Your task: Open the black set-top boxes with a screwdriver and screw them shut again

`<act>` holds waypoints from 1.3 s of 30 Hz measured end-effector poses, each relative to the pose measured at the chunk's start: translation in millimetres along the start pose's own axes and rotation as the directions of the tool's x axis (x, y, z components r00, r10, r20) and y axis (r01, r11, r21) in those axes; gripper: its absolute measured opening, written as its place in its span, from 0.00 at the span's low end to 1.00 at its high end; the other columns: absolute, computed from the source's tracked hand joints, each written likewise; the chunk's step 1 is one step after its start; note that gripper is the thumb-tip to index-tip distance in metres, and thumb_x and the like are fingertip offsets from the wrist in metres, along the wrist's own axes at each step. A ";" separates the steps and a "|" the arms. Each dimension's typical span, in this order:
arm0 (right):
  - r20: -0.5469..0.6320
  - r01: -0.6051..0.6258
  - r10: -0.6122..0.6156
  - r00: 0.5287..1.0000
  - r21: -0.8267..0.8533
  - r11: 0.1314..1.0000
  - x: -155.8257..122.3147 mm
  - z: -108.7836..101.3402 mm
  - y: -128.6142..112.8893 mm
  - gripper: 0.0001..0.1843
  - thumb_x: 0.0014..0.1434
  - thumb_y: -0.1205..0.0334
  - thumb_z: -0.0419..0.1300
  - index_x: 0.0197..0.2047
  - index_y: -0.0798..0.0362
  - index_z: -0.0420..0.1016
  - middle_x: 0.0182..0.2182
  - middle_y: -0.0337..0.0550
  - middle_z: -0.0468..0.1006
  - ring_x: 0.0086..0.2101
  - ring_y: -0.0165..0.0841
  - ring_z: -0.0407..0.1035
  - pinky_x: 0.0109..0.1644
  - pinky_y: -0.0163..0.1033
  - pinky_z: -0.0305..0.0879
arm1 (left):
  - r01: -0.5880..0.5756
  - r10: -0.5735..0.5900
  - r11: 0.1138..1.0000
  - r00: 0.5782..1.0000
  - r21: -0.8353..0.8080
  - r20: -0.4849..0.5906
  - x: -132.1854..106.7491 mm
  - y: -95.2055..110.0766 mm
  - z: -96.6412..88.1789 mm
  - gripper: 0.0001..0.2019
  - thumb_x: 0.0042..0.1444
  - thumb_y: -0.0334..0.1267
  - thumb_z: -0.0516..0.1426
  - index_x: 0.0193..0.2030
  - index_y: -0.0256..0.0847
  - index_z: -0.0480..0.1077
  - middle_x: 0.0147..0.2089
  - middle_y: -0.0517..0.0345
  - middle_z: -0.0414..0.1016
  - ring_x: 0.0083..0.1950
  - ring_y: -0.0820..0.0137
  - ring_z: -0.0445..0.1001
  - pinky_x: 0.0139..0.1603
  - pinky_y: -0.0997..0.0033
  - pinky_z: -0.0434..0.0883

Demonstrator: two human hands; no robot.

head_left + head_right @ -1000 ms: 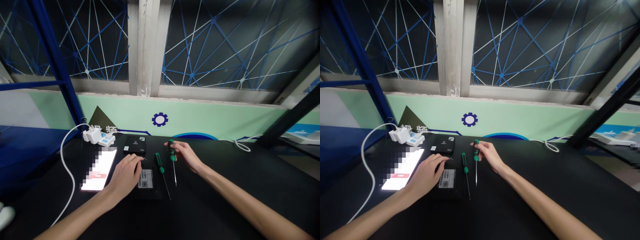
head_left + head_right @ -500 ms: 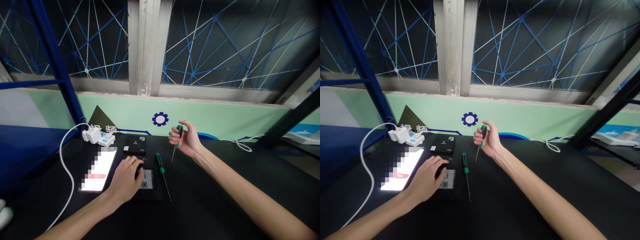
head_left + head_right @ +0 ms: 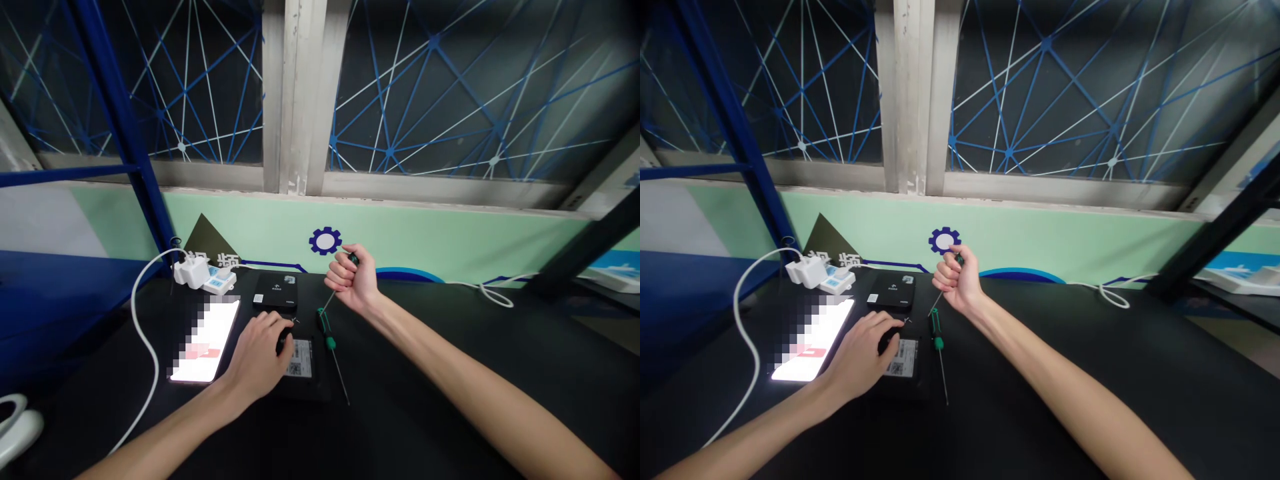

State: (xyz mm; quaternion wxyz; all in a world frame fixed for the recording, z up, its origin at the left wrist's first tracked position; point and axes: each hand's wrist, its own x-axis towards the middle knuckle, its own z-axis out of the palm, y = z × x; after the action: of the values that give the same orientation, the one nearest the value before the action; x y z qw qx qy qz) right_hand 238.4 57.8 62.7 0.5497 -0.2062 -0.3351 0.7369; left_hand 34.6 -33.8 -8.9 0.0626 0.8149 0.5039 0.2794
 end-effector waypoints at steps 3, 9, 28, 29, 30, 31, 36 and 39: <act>-0.054 -0.001 0.001 0.999 0.008 1.000 7.8 -0.5 4.3 0.28 0.58 0.56 0.55 0.15 0.49 0.40 0.09 0.26 0.40 0.13 0.22 0.32 0.13 0.29 0.39 | -0.005 0.005 1.000 1.000 -0.017 -0.007 -0.9 0.6 -1.5 0.13 0.67 0.37 0.49 0.50 0.42 0.73 0.46 0.53 0.76 0.46 0.62 0.73 0.49 0.58 0.71; -0.092 -0.034 0.039 0.995 0.055 0.998 9.9 -3.6 12.1 0.29 0.60 0.54 0.53 0.15 0.49 0.41 0.09 0.27 0.42 0.13 0.22 0.33 0.12 0.29 0.40 | -0.007 0.007 1.000 0.998 -0.006 0.058 -5.0 5.4 -3.8 0.15 0.68 0.39 0.48 0.55 0.40 0.71 0.48 0.52 0.75 0.50 0.60 0.72 0.52 0.56 0.69; 0.026 -0.098 0.099 0.995 -0.016 0.995 4.4 2.0 23.2 0.26 0.57 0.58 0.53 0.14 0.49 0.43 0.10 0.26 0.40 0.13 0.22 0.33 0.13 0.28 0.38 | -0.066 0.063 0.997 0.994 0.029 0.084 -6.1 6.8 -2.4 0.14 0.64 0.38 0.52 0.54 0.41 0.69 0.49 0.51 0.75 0.49 0.59 0.71 0.51 0.55 0.66; 0.032 -0.099 0.099 0.995 -0.022 0.995 4.1 2.4 23.3 0.26 0.57 0.58 0.53 0.14 0.49 0.43 0.10 0.26 0.40 0.13 0.22 0.33 0.13 0.28 0.38 | -0.068 0.066 0.997 0.995 0.030 0.075 -6.0 6.8 -2.5 0.14 0.64 0.38 0.52 0.54 0.42 0.70 0.49 0.51 0.75 0.49 0.59 0.71 0.50 0.56 0.66; 0.037 -0.098 0.099 0.994 -0.029 0.995 3.6 2.9 23.3 0.26 0.57 0.58 0.53 0.14 0.49 0.43 0.10 0.26 0.40 0.13 0.22 0.33 0.13 0.28 0.39 | -0.071 0.069 0.997 0.995 0.031 0.067 -6.0 6.8 -2.4 0.14 0.64 0.38 0.52 0.54 0.42 0.70 0.49 0.51 0.75 0.48 0.59 0.71 0.50 0.56 0.66; 0.042 -0.096 0.098 0.994 -0.036 0.995 3.0 3.6 23.5 0.26 0.57 0.58 0.53 0.14 0.49 0.43 0.10 0.26 0.40 0.13 0.22 0.33 0.13 0.28 0.39 | -0.072 0.070 0.997 0.996 0.032 0.061 -5.9 6.7 -2.2 0.14 0.64 0.38 0.52 0.54 0.42 0.70 0.48 0.52 0.75 0.48 0.60 0.71 0.50 0.56 0.66; 0.087 -0.103 0.111 0.990 -0.095 0.990 -0.5 8.2 25.5 0.27 0.57 0.58 0.54 0.13 0.50 0.45 0.10 0.27 0.41 0.13 0.21 0.34 0.14 0.28 0.38 | -0.072 0.070 0.997 0.996 0.029 0.062 -5.4 6.2 -2.2 0.13 0.64 0.37 0.51 0.53 0.42 0.70 0.47 0.53 0.76 0.48 0.60 0.72 0.49 0.57 0.67; 0.107 -0.100 0.112 0.988 -0.114 0.988 -0.5 8.0 26.9 0.27 0.59 0.58 0.54 0.13 0.50 0.45 0.10 0.27 0.42 0.13 0.21 0.34 0.14 0.28 0.38 | -0.073 0.071 0.997 0.996 0.029 0.056 -4.8 6.1 -2.7 0.13 0.64 0.37 0.51 0.53 0.43 0.70 0.47 0.54 0.76 0.48 0.60 0.72 0.50 0.56 0.67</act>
State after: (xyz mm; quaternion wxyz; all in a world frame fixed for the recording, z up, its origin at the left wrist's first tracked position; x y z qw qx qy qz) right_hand 215.1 50.6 48.9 0.4778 -0.2110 -0.3936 0.7565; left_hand 36.4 -41.4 -6.3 0.0537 0.8407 0.4767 0.2512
